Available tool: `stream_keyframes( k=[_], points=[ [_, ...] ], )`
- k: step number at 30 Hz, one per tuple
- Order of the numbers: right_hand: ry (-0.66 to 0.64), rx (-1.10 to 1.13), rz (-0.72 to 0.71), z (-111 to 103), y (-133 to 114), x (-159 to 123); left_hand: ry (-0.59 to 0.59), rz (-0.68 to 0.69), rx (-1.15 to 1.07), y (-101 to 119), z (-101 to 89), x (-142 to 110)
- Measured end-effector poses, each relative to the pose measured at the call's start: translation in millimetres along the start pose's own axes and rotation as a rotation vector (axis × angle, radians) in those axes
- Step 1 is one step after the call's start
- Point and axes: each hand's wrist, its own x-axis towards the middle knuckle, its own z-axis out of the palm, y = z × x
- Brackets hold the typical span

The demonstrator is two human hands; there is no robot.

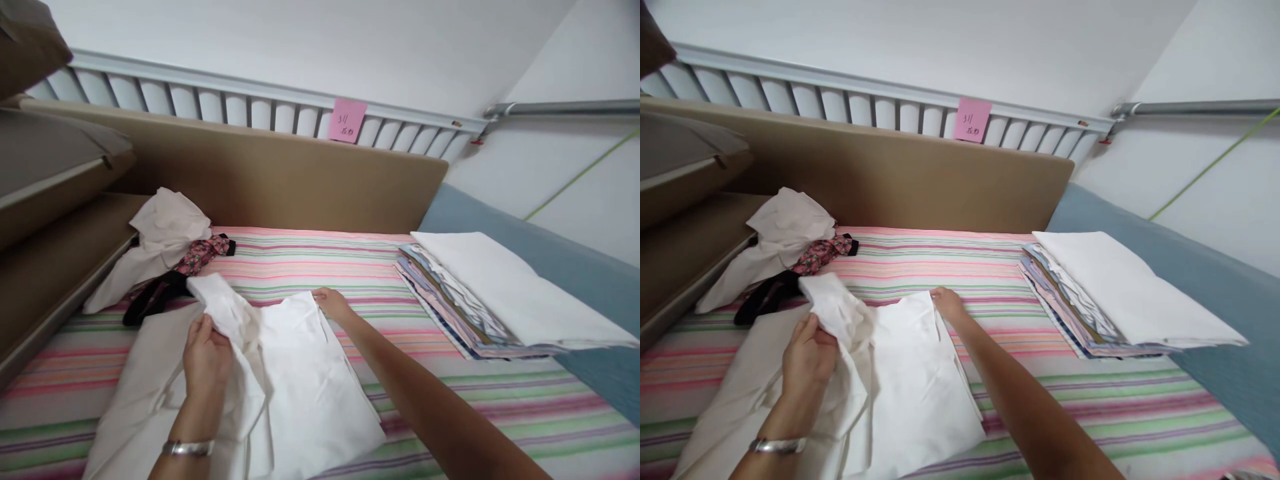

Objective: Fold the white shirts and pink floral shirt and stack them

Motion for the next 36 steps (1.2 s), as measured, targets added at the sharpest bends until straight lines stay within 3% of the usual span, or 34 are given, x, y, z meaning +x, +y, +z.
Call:
stream_keyframes(
  k=[7, 12, 13, 15, 16, 17, 19, 21, 22, 27, 32, 36],
  points=[
    [-0.059, 0.088, -0.041, -4.8, 13.1, 4.4, 0.015, -0.045, -0.014, -2.0, 1.2, -4.1],
    [-0.002, 0.052, -0.104, 3.6, 20.9, 8.2, 0.125, -0.080, 0.199, -1.8, -3.3, -7.3],
    [0.010, 0.040, -0.114, 4.8, 21.9, 8.3, 0.163, -0.036, 0.284, -0.4, -3.3, -8.4],
    [0.036, 0.014, -0.130, 5.8, 23.0, 7.5, 0.198, 0.205, 0.502, 1.1, -1.4, -13.0],
    [0.048, 0.003, -0.136, 5.8, 23.1, 6.8, 0.148, 0.380, 0.633, 0.0, 0.5, -17.0],
    [0.059, -0.006, -0.141, 5.5, 23.0, 5.7, 0.024, 0.556, 0.770, -3.1, 2.4, -22.1],
    [0.080, -0.016, -0.152, 4.8, 22.3, 3.1, -0.374, 0.787, 1.045, -15.0, 5.3, -34.5],
    [0.102, -0.022, -0.162, 4.1, 20.8, 0.0, -0.741, 0.788, 1.301, -31.8, 5.4, -46.7],
    [0.114, -0.026, -0.165, 3.8, 19.6, -1.6, -0.832, 0.751, 1.418, -39.9, 4.5, -51.4],
    [0.175, -0.084, -0.171, 3.3, 10.4, -7.4, -0.863, 0.663, 1.780, -56.3, -1.9, -54.8],
    [0.192, -0.157, -0.187, 4.0, 6.2, -8.2, -0.778, 0.758, 1.780, -55.3, -4.7, -46.8],
    [0.146, -0.260, -0.299, 3.3, 7.4, -3.4, -0.814, 0.769, 1.840, -59.1, -5.5, -44.6]
  ],
)
